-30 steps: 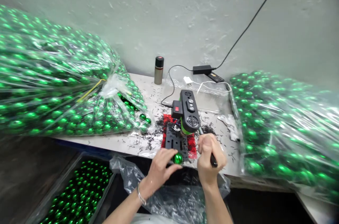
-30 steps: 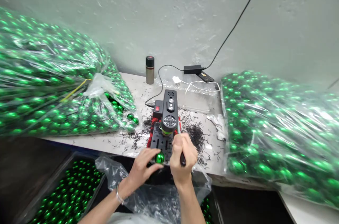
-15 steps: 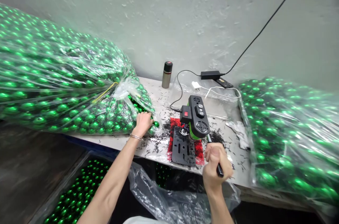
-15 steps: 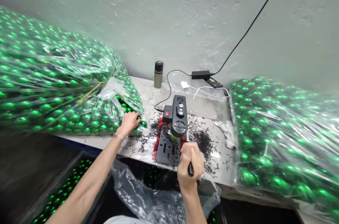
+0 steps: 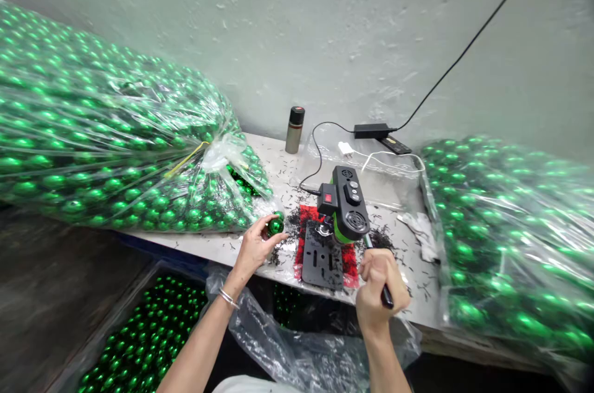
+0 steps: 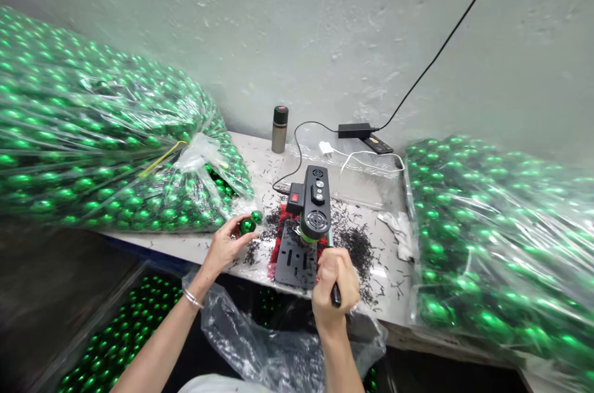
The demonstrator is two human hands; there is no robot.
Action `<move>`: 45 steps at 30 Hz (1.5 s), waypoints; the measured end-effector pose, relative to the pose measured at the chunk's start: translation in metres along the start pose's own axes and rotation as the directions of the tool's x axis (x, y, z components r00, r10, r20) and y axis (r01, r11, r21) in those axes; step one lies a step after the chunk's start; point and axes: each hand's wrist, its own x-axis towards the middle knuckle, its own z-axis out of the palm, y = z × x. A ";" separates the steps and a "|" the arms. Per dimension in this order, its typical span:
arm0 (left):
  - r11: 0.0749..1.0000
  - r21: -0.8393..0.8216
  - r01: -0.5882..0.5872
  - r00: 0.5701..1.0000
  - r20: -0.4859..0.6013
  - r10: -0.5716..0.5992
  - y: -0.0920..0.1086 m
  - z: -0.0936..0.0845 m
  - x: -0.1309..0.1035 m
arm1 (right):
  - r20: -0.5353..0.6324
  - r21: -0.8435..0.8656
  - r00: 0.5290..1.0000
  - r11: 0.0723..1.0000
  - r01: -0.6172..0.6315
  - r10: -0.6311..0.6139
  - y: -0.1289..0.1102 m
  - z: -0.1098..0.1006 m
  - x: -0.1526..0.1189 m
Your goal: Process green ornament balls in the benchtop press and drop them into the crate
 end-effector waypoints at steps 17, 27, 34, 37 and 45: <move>0.562 -0.680 0.471 0.879 0.414 -0.236 0.023 0.045 -0.071 | 0.193 -0.034 0.745 0.763 -0.646 0.639 0.000 -0.003 -0.065; -0.061 -0.626 0.778 0.564 0.737 -0.373 0.022 0.078 -0.100 | 0.219 -0.118 0.799 0.829 -0.547 0.559 -0.004 -0.025 -0.097; 0.063 -0.632 0.772 0.595 0.685 -0.421 0.021 0.077 -0.099 | 0.236 -0.099 0.776 0.809 -0.579 0.584 -0.003 -0.024 -0.098; 0.468 -0.600 0.649 0.761 0.517 -0.392 0.021 0.074 -0.100 | 0.257 -0.085 0.728 0.766 -0.638 0.635 -0.002 -0.022 -0.097; 0.982 -0.186 0.039 0.958 0.285 0.015 0.019 0.073 -0.104 | 0.355 0.140 0.519 0.505 -0.852 0.778 0.007 -0.014 -0.098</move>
